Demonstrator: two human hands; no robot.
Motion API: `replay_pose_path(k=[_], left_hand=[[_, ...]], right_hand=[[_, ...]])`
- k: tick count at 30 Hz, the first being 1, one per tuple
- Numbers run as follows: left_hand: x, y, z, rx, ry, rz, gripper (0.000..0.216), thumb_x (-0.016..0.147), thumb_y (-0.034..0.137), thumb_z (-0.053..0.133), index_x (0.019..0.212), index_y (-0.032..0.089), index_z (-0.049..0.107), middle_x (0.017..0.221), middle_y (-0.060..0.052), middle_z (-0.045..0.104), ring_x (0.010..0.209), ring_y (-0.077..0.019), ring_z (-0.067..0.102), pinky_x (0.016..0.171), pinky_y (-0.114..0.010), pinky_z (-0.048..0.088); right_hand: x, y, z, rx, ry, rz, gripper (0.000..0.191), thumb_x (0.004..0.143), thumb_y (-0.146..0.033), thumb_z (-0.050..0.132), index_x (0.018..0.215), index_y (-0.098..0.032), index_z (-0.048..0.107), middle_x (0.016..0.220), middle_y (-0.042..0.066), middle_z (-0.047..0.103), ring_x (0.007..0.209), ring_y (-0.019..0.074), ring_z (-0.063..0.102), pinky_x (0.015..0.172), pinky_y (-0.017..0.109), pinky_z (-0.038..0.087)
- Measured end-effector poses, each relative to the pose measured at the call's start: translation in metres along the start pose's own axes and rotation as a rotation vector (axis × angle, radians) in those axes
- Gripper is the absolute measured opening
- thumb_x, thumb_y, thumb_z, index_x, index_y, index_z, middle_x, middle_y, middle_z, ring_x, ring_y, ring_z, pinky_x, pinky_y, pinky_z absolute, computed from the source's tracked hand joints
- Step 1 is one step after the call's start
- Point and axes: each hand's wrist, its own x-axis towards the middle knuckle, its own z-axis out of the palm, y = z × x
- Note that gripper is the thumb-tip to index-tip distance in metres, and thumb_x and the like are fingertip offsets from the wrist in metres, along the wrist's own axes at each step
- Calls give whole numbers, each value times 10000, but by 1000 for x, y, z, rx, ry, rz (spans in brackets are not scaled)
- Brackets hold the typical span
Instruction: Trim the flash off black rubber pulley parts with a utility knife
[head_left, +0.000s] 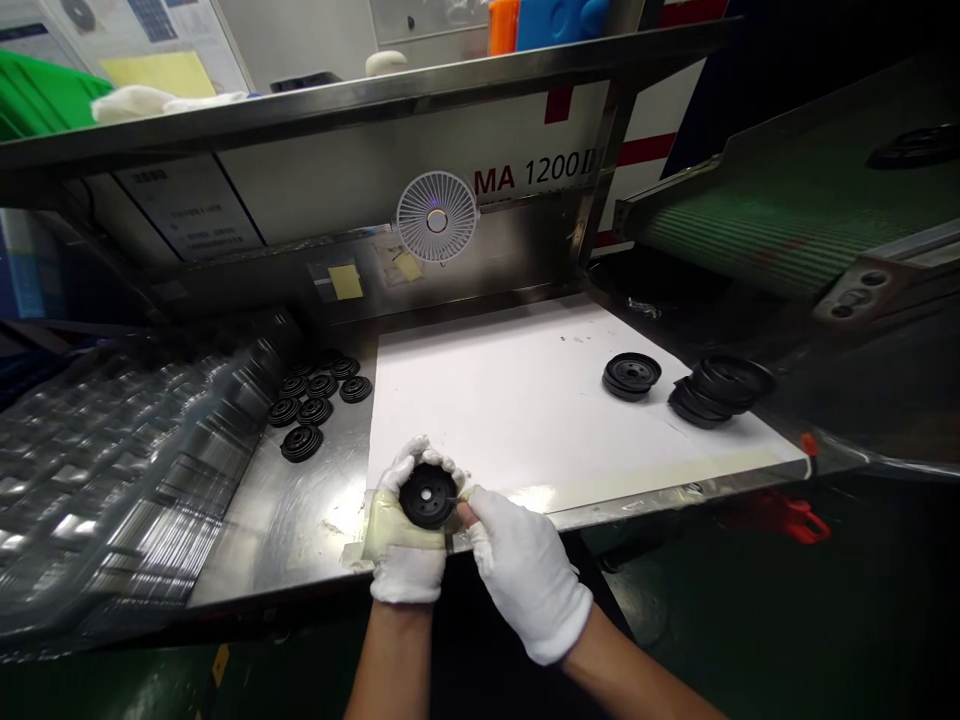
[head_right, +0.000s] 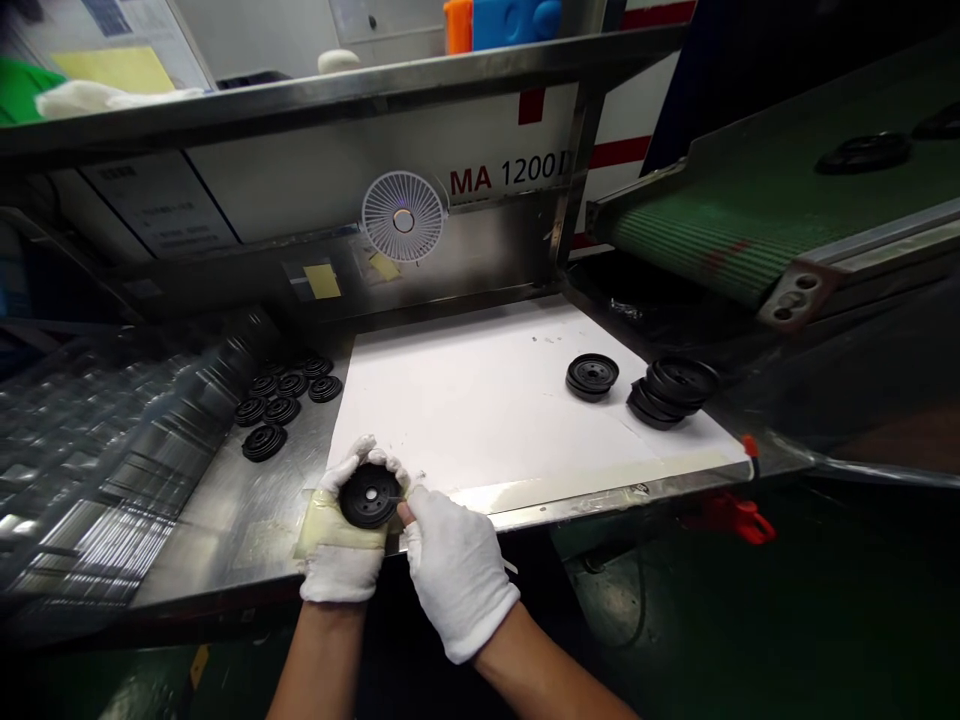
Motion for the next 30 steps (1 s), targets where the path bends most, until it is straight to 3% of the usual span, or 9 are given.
replay_pose_path(k=[5,8,10,16,19,22,24,30], left_hand=[[6,-5,5,-82,110,71,65,740,146,554,784,169,597,710,4,555,697,-105,557,758,-293,490],[-1,-2,5,4,67,-4,214,748,178,535,953,175,599,908,-65,600,892,-204,575,801,-390,483],[-4,0,2,57,14,-67,287,750,211,525,1028,169,582,943,-98,595,917,-247,570,771,-428,489],[6,-4,0,-14,48,18,103,734,165,555,823,160,606,712,-21,560,689,-130,561,684,-300,503],[7,-5,4,-48,87,57,49,737,154,557,768,161,593,682,0,553,673,-105,554,738,-289,495],[1,-2,4,21,73,28,180,748,168,535,914,165,603,848,-54,603,842,-172,578,819,-375,477],[-3,1,0,80,32,-43,265,757,208,514,1005,153,590,954,-106,600,923,-239,566,790,-421,483],[1,0,-5,59,9,11,159,746,215,529,861,148,617,734,-43,577,707,-157,574,674,-311,505]], right_hand=[[-4,-7,4,-6,-20,-16,198,890,-270,366,747,-232,496,657,-35,575,574,130,513,525,275,240],[-4,-4,3,14,-17,-9,193,893,-262,364,750,-230,490,670,-33,575,593,130,518,534,273,247],[-3,1,1,38,-10,7,197,897,-258,357,760,-227,494,685,-28,580,610,131,524,547,268,262],[-3,2,2,18,-10,26,176,886,-244,372,765,-234,500,665,-33,574,595,136,519,546,278,252],[-5,-5,5,23,-30,-8,181,885,-262,372,754,-235,494,658,-36,568,583,135,512,537,281,246],[-5,-6,6,45,-42,-19,186,890,-257,363,751,-233,485,661,-38,565,575,132,505,533,279,247],[-4,-3,4,60,-38,-10,191,892,-258,360,748,-228,481,665,-33,567,578,133,506,531,278,248],[-1,1,-1,70,-7,6,173,886,-222,367,767,-229,492,681,-28,577,603,136,518,556,276,259]])
